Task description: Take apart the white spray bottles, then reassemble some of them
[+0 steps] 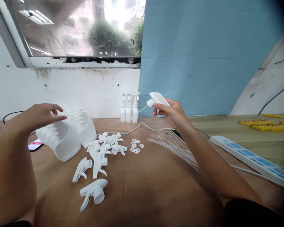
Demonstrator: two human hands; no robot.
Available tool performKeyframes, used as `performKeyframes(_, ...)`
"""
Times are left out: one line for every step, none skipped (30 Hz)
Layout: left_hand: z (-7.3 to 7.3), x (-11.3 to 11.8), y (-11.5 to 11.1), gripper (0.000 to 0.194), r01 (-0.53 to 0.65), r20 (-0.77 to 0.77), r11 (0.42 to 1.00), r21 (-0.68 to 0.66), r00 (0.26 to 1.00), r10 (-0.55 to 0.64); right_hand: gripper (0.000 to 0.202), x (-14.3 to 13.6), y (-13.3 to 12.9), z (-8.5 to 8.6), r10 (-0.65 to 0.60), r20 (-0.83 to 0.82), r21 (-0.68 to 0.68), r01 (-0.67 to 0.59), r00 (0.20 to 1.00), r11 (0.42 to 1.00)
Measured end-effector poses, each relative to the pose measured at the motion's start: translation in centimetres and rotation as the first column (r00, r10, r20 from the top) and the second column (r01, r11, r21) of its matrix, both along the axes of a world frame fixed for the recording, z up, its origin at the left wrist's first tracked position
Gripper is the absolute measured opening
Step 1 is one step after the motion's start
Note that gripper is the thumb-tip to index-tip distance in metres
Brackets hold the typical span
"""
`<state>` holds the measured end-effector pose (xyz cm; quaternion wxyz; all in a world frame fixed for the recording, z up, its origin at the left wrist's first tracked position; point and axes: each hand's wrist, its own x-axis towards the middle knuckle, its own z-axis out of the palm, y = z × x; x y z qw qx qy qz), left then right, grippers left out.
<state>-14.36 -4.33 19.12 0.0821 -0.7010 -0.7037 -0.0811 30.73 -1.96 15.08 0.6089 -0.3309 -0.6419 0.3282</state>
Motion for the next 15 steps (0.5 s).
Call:
performKeyframes(0.1,0.2,-0.2,0.06,-0.006,0.028,0.998,-0.066,1.0,0.007,0.024,0.1,0.1,0.1,0.007,-0.027,-0.014,-0.007,1.0,1.0)
performKeyframes(0.1,0.4,-0.5,0.061,-0.019,0.048,0.993,-0.113,0.999,0.024,0.027,0.2,0.1,0.2,0.012,-0.05,-0.025,-0.013,0.999,1.0)
performKeyframes(0.1,0.6,-0.7,0.062,-0.037,0.058,0.99,-0.133,0.997,0.045,0.032,0.3,0.1,0.3,0.013,-0.07,-0.036,-0.016,0.997,0.999)
performKeyframes(0.1,0.7,-0.8,0.061,-0.044,0.061,0.989,-0.143,0.997,0.054,0.038,0.4,0.2,0.4,0.01,-0.09,-0.044,-0.014,0.996,0.999)
performKeyframes(0.1,0.7,-0.9,0.059,-0.045,0.062,0.989,-0.144,0.997,0.054,0.043,0.6,0.2,0.4,0.006,-0.105,-0.05,-0.011,0.994,0.999)
performKeyframes(0.1,0.6,-1.0,0.055,-0.039,0.066,0.99,-0.139,0.997,0.049,0.046,0.7,0.2,0.5,0.007,-0.116,-0.052,-0.013,0.993,0.999)
performKeyframes(0.1,0.5,-1.1,0.052,-0.025,0.08,0.991,-0.132,0.996,0.036,0.047,0.8,0.2,0.5,0.012,-0.12,-0.049,-0.018,0.993,0.999)
performKeyframes(0.2,0.4,-1.3,0.048,-0.013,0.101,0.992,-0.122,0.995,0.025,0.046,0.9,0.1,0.6,0.024,-0.118,-0.042,-0.03,0.993,0.999)
performKeyframes(0.3,0.3,-1.5,0.046,-0.012,0.121,0.994,-0.11,0.992,0.025,0.044,1.0,0.1,0.6,0.038,-0.112,-0.033,-0.042,0.993,0.999)
performKeyframes(0.5,0.3,-1.9,0.044,-0.018,0.133,0.995,-0.094,0.991,0.03,0.043,1.1,0.0,0.7,0.048,-0.105,-0.022,-0.051,0.993,0.998)
performKeyframes(0.6,0.3,-2.3,0.043,-0.021,0.134,0.998,-0.063,0.991,0.029,0.043,1.3,-0.1,0.9,0.055,-0.101,-0.012,-0.057,0.993,0.998)
performKeyframes(0.8,0.4,-2.9,0.043,-0.022,0.121,1.0,-0.013,0.992,0.024,0.042,1.4,-0.2,1.0,0.061,-0.1,-0.002,-0.061,0.993,0.998)
performKeyframes(0.9,0.5,-3.5,0.044,-0.012,0.097,0.999,0.051,0.995,0.007,0.041,1.5,-0.3,1.2,0.066,-0.103,0.006,-0.066,0.992,0.998)
performKeyframes(1.1,0.8,-4.2,0.046,0.02,0.07,0.993,0.119,0.997,-0.029,0.04,1.7,-0.4,1.4,0.073,-0.109,0.012,-0.072,0.991,0.997)
performKeyframes(1.1,1.1,-4.8,0.047,0.087,0.075,0.974,0.211,0.992,-0.105,0.038,1.9,-0.6,1.6,0.082,-0.118,0.016,-0.08,0.99,0.997)
